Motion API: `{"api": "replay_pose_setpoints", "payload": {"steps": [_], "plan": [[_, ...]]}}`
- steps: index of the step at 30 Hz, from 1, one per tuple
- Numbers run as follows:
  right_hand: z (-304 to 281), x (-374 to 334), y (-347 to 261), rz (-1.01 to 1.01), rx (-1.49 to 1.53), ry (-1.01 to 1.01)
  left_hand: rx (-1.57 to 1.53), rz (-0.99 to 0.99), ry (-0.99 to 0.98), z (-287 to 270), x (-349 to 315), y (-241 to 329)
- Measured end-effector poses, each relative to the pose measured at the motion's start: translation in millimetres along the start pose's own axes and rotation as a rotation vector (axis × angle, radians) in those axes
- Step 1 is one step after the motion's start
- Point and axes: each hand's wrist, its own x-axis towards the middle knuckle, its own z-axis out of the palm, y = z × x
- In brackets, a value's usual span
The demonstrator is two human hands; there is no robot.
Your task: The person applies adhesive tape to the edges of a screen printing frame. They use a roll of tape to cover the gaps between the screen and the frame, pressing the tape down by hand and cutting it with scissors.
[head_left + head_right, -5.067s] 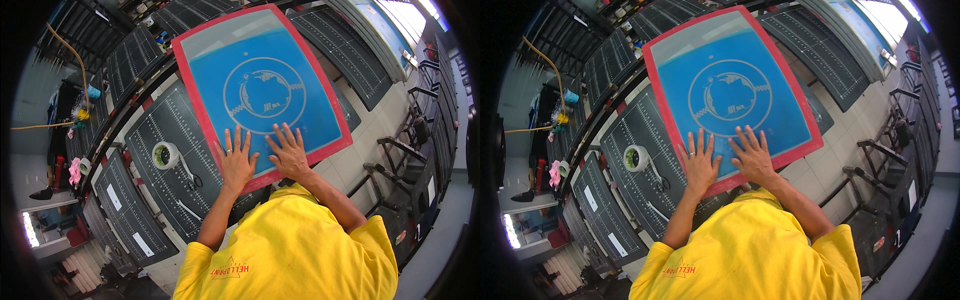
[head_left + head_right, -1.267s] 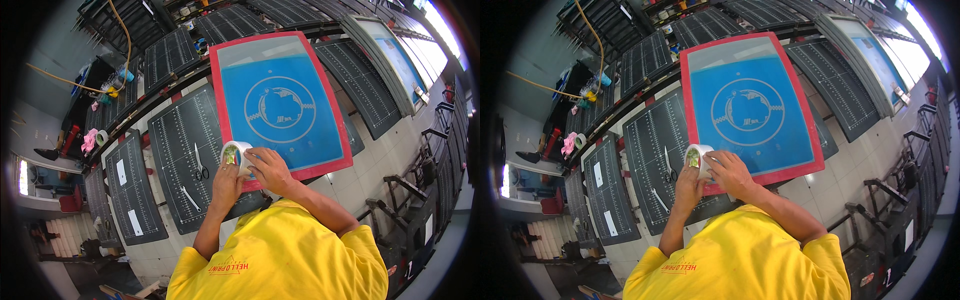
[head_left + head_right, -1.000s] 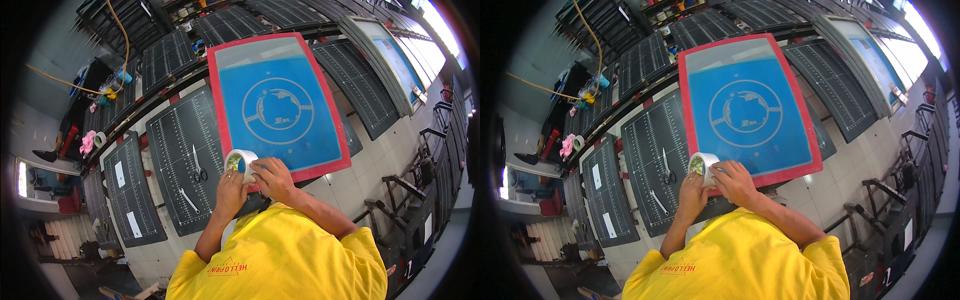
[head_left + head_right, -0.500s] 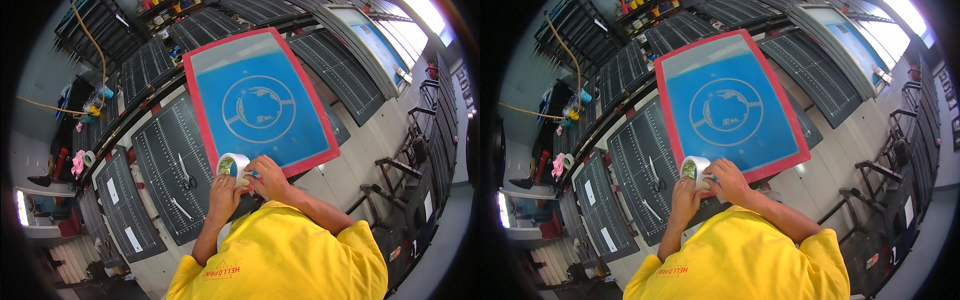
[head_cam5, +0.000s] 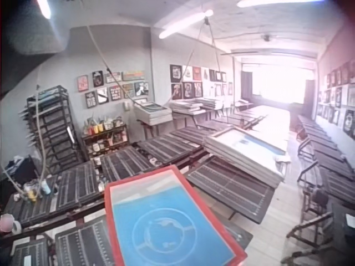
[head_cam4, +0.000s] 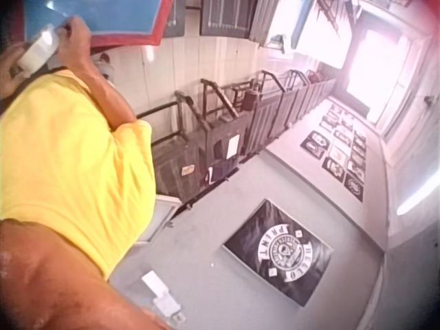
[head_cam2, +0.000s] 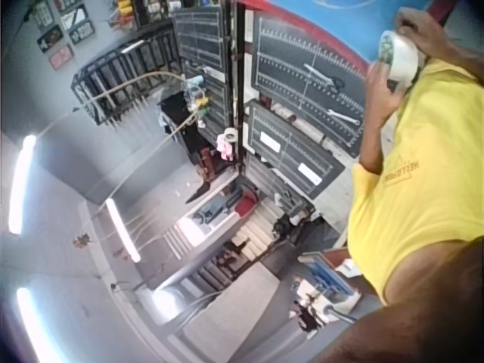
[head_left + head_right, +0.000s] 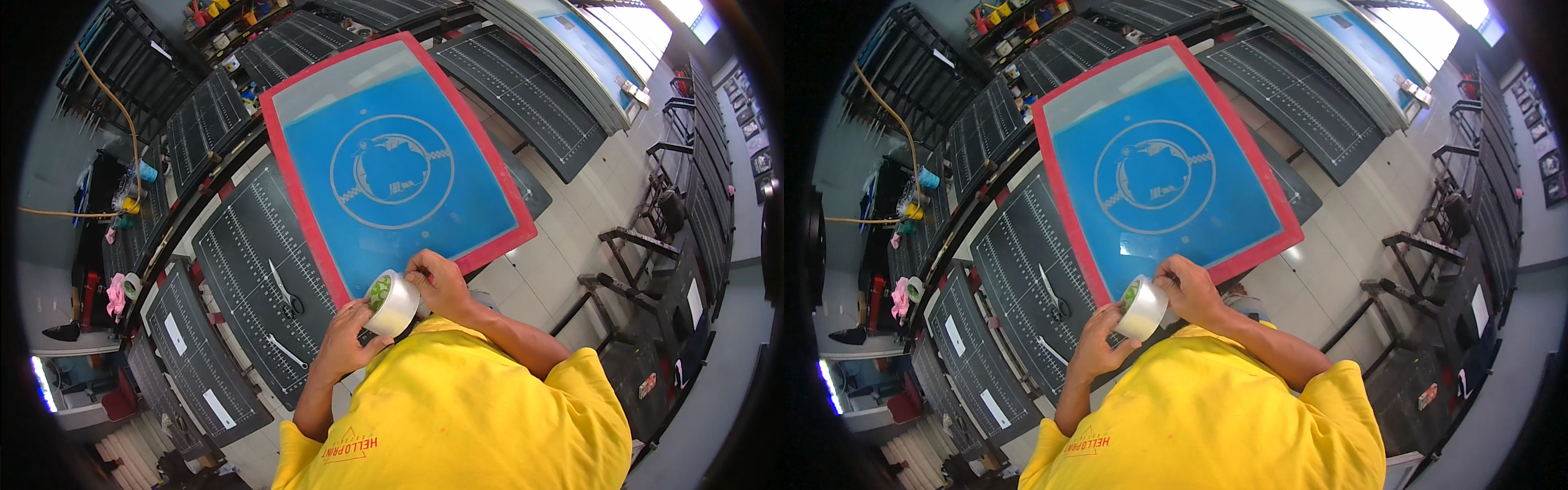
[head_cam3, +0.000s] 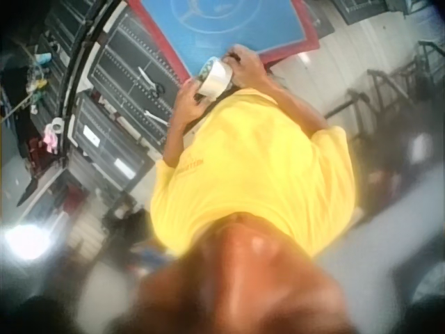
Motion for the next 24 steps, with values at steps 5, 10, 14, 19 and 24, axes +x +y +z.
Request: {"api": "replay_pose_setpoints", "payload": {"steps": [5, 10, 14, 19, 24], "plan": [[-11.1, -11.2, 6.4, -0.125, -0.102, 0.181, 0.153, -0.128, -0.036, -16.9, 5.2, 2.5], [-31.7, -15.8, -20.9, -0.262, -0.193, 0.248, 0.44, -0.24, 0.067, -22.7, 21.4, 15.4], [-55.1, -14.6, -64.3, -0.424, -0.206, 0.392, 0.552, -0.011, 0.19, -56.5, 43.4, 55.9], [-92.1, -40.5, -151.9, -0.867, -0.078, 0.575, 0.756, 0.637, 0.674, -115.7, 52.3, 131.8], [-112.5, -67.9, -175.2, -1.048, 0.209, 0.545, 0.755, 0.739, 0.587, -143.1, 40.8, 184.1]]}}
